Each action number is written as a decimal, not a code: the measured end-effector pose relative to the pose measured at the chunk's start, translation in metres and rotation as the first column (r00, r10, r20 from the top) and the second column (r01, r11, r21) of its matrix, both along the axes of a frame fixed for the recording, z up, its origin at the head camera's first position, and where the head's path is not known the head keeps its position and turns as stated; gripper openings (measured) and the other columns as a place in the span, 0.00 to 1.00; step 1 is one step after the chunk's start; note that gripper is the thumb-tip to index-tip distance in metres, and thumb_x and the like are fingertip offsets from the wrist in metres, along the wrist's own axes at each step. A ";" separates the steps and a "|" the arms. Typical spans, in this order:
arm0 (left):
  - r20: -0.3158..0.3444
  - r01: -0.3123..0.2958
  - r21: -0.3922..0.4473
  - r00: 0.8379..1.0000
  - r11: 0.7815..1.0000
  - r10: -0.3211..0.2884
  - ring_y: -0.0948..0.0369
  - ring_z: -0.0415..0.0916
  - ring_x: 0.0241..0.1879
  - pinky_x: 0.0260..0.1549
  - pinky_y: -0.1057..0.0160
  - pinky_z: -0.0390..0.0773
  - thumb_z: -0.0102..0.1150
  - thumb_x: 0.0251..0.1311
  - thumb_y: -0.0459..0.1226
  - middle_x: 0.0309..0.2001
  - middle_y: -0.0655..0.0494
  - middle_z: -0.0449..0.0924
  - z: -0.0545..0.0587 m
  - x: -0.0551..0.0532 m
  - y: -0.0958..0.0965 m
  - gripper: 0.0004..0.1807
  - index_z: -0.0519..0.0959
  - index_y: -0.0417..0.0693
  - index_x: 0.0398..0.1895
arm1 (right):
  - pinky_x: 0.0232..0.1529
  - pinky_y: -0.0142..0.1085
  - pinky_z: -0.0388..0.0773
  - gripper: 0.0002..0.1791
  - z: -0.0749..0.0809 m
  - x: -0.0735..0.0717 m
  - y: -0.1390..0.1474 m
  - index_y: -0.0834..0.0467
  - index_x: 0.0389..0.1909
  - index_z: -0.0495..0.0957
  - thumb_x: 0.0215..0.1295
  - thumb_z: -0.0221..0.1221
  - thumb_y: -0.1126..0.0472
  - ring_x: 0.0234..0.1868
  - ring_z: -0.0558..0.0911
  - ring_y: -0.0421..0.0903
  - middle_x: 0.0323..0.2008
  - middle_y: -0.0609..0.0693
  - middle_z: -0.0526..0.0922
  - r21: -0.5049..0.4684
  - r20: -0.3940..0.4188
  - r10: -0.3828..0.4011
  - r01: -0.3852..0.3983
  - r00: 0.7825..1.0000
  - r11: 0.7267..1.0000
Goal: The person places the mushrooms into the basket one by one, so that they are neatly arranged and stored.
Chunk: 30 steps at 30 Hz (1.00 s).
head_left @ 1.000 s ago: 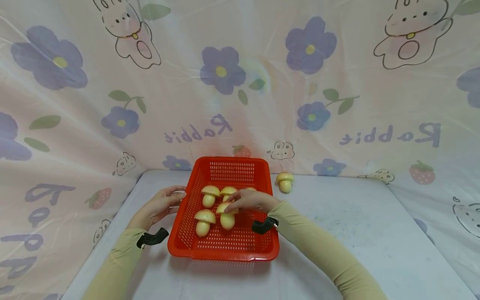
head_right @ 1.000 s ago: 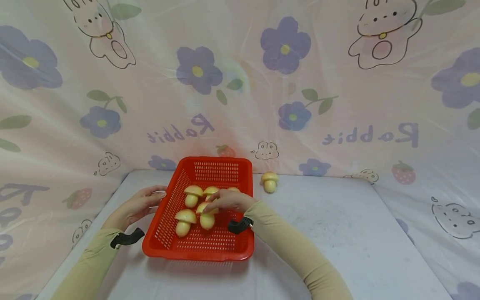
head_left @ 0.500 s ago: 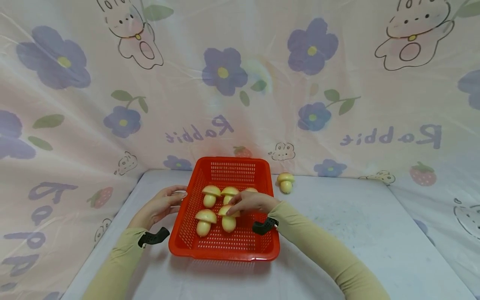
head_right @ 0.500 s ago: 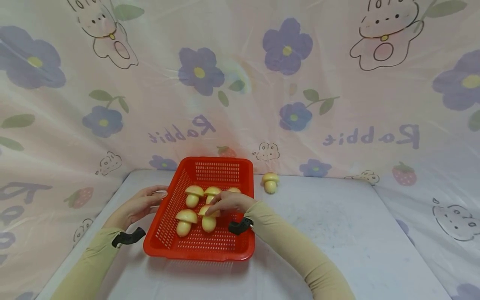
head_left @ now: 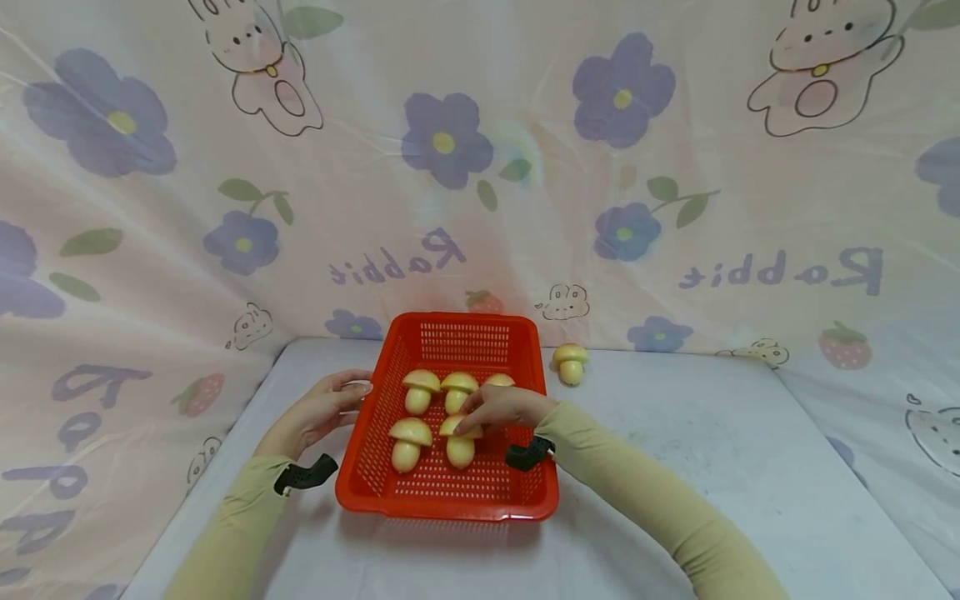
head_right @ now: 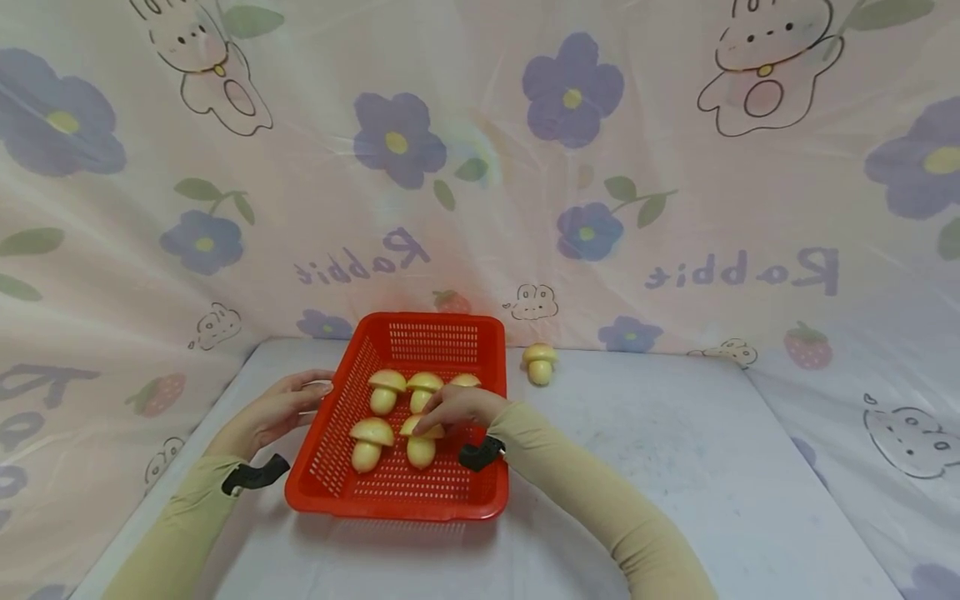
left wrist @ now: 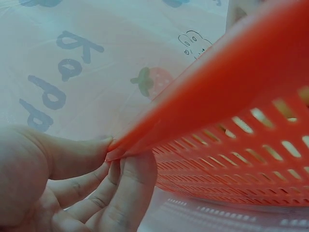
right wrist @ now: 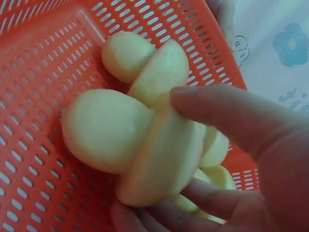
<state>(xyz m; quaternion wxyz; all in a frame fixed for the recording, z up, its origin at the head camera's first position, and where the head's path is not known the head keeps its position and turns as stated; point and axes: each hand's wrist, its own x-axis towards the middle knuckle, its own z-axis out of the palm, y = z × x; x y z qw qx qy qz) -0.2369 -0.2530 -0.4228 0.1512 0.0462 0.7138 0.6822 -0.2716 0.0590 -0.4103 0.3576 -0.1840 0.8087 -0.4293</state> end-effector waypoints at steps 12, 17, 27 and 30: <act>0.000 -0.009 -0.010 1.000 1.000 0.009 0.56 0.79 0.45 0.43 0.57 0.80 0.52 0.69 0.39 0.48 0.47 0.78 0.000 0.002 -0.002 0.29 0.58 0.35 0.67 | 0.47 0.41 0.78 0.20 -0.001 0.001 -0.003 0.63 0.46 0.77 0.57 0.68 0.57 0.40 0.77 0.43 0.41 0.50 0.78 0.028 -0.022 -0.032 0.032 0.999 0.999; -0.001 -0.007 -0.007 1.000 1.000 0.007 0.56 0.79 0.45 0.43 0.57 0.80 0.52 0.70 0.39 0.48 0.47 0.78 0.000 0.002 -0.001 0.29 0.58 0.35 0.67 | 0.48 0.41 0.78 0.20 -0.001 0.001 -0.003 0.63 0.47 0.77 0.58 0.68 0.56 0.41 0.77 0.44 0.41 0.51 0.78 0.033 -0.023 -0.043 0.043 0.999 0.998; -0.002 -0.001 -0.002 1.000 1.000 0.001 0.56 0.79 0.44 0.43 0.57 0.80 0.51 0.70 0.39 0.48 0.47 0.78 -0.002 -0.001 -0.002 0.28 0.59 0.35 0.67 | 0.46 0.44 0.79 0.15 -0.003 0.002 -0.003 0.64 0.40 0.78 0.57 0.68 0.59 0.35 0.78 0.42 0.35 0.50 0.80 -0.007 0.005 -0.041 0.041 0.999 0.999; -0.004 0.000 -0.002 1.000 1.000 0.000 0.57 0.80 0.44 0.43 0.57 0.80 0.51 0.70 0.39 0.48 0.48 0.78 -0.002 -0.001 -0.002 0.28 0.59 0.35 0.67 | 0.45 0.43 0.80 0.14 -0.003 0.003 -0.002 0.64 0.39 0.78 0.57 0.68 0.59 0.33 0.78 0.42 0.33 0.50 0.80 -0.002 -0.002 -0.031 0.031 1.000 1.000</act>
